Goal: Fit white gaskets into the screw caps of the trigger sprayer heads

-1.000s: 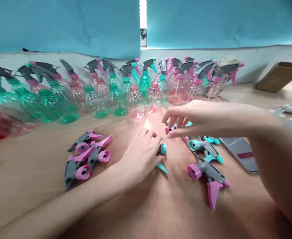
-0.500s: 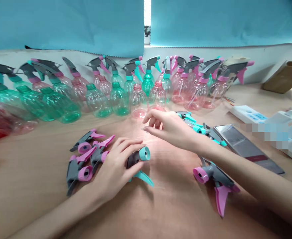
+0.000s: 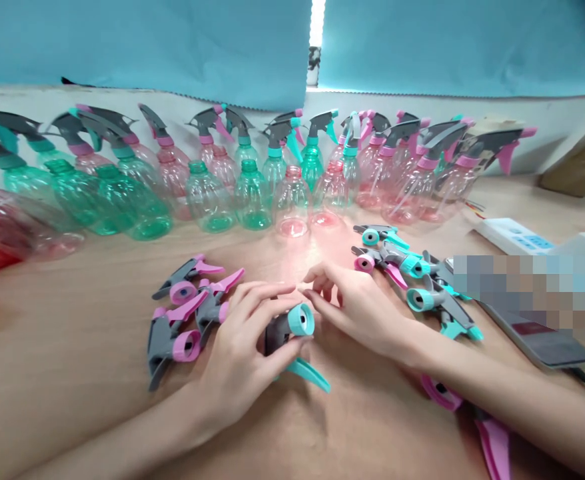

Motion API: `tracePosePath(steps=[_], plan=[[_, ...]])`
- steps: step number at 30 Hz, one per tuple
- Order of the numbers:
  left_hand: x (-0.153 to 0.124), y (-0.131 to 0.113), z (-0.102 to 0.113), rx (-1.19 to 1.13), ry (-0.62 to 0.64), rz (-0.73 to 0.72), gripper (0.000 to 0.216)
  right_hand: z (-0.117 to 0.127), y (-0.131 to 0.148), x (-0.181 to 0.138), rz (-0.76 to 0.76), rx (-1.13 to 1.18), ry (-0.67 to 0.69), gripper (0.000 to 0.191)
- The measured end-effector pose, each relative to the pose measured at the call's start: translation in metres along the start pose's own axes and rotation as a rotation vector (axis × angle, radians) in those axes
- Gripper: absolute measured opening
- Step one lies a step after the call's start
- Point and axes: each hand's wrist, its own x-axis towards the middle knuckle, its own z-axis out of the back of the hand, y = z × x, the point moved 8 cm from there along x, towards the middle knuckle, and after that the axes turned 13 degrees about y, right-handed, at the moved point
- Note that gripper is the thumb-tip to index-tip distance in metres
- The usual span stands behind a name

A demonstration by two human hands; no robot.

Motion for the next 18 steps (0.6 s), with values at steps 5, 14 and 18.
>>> tracePosePath(steps=[5, 14, 18], plan=[[0.002, 0.002, 0.006, -0.027, -0.068, -0.021, 0.027, 0.009, 0.002, -0.011, 0.027, -0.108, -0.100, 0.009], [0.006, 0.006, 0.005, -0.106, -0.063, 0.000, 0.024, 0.031, 0.005, -0.009, 0.060, -0.174, -0.132, 0.008], [0.007, 0.008, 0.002, -0.157, -0.031, 0.006, 0.026, 0.034, 0.014, -0.008, 0.063, 0.061, -0.045, 0.013]])
